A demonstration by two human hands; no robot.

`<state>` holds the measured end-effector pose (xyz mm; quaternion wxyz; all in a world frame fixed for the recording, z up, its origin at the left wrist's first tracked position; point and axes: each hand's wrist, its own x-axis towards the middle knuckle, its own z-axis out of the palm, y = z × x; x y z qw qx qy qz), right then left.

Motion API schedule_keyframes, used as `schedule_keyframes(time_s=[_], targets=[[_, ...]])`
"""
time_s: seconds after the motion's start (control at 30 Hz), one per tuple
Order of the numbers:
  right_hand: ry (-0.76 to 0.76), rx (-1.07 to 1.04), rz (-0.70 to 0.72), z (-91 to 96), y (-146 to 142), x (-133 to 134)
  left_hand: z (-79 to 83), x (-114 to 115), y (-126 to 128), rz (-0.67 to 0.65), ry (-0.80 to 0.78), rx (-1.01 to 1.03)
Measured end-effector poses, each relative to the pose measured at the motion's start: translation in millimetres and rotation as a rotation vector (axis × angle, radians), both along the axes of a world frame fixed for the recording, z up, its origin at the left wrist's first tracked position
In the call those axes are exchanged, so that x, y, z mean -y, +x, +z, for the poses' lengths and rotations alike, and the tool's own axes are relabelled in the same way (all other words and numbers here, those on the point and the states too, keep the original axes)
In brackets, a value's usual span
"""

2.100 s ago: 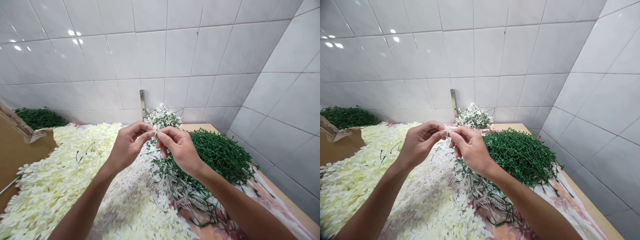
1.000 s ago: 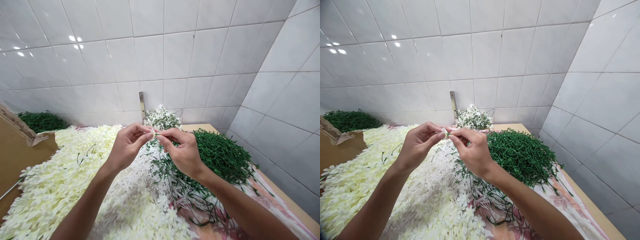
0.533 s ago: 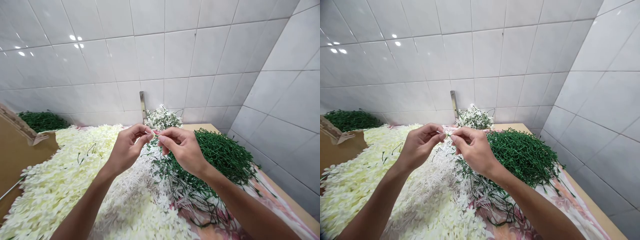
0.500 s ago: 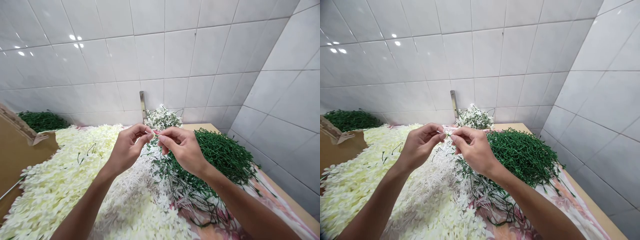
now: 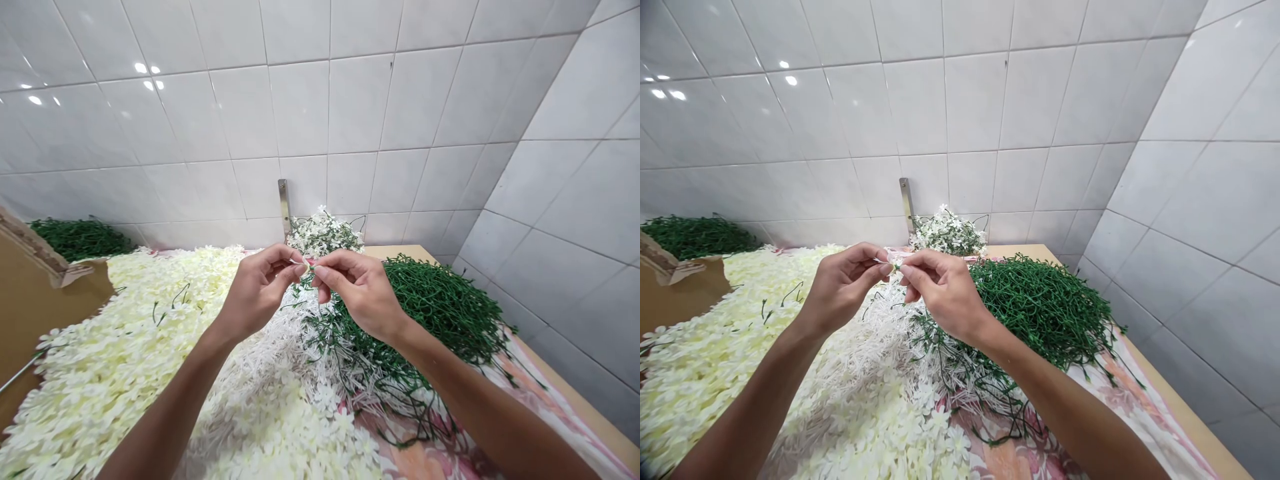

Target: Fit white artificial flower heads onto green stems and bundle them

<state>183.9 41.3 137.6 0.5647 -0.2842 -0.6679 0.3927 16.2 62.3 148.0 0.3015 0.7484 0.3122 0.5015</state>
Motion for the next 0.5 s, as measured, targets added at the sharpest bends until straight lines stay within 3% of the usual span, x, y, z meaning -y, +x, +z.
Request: schedule_keyframes(time_s=[0.17, 0.33, 0.4, 0.5], targets=[[-0.012, 0.017, -0.003, 1.1, 0, 1, -0.3, -3, -2, -0.07, -0.033, 0.05], [0.02, 0.165, -0.071, 13.0, 11, 8, 3.9, -13, -17, -0.154, -0.016, -0.015], [0.053, 0.156, -0.149, 19.5, 19, 10, 1.7, -20, -20, -0.099, 0.046, -0.17], [0.103, 0.088, -0.249, 27.2, 30, 10, -10.0, -31, -17, -0.058, 0.137, -0.685]])
